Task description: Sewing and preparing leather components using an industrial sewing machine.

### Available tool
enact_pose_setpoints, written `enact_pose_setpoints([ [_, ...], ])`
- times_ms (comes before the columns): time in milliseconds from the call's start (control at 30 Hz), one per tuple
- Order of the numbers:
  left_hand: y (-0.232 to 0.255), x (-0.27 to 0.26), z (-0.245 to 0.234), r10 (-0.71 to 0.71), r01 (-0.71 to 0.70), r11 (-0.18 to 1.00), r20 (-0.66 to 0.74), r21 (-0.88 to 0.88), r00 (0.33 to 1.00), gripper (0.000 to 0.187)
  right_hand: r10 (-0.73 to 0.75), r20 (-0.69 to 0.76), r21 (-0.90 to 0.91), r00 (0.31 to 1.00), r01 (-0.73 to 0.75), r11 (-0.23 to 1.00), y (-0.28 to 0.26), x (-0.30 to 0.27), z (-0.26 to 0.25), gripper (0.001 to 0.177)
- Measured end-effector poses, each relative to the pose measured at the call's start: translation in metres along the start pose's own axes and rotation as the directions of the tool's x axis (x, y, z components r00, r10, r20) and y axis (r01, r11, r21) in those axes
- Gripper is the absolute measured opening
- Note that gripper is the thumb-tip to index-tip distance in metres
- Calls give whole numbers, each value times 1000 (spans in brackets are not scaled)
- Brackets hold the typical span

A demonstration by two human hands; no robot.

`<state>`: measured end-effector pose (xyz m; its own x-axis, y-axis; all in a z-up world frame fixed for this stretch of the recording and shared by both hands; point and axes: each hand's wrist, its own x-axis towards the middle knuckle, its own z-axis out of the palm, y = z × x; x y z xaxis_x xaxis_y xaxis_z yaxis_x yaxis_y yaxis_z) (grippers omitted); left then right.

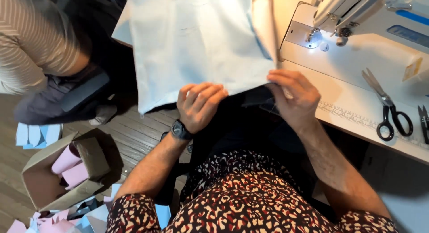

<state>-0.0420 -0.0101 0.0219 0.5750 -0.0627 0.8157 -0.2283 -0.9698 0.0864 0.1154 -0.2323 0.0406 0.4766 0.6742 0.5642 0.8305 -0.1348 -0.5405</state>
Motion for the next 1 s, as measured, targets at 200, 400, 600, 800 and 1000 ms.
enact_pose_setpoints([
  [200, -29, 28, -18, -11, 22, 986, -69, 166, 998, 27, -13, -347, -58, 938, -8, 998, 30, 19, -7, 24],
  [400, -60, 29, -13, -133, 148, 989, 307, -24, 942, 34, 238, -201, -79, 950, -258, 963, 23, 39, -4, 25],
  [600, -71, 59, -1, -52, 223, 954, 626, -198, 778, 19, -38, -63, -362, 997, 13, 932, 0, 66, 17, 33],
  [800, -111, 25, 21, -270, 356, 935, 650, 0, 710, 26, 365, -73, -363, 928, -366, 857, 50, 40, 40, 13],
  [1000, -158, -10, 4, -237, 278, 960, 587, 21, 774, 83, 422, 38, -349, 906, -384, 855, 38, 25, 30, 55],
])
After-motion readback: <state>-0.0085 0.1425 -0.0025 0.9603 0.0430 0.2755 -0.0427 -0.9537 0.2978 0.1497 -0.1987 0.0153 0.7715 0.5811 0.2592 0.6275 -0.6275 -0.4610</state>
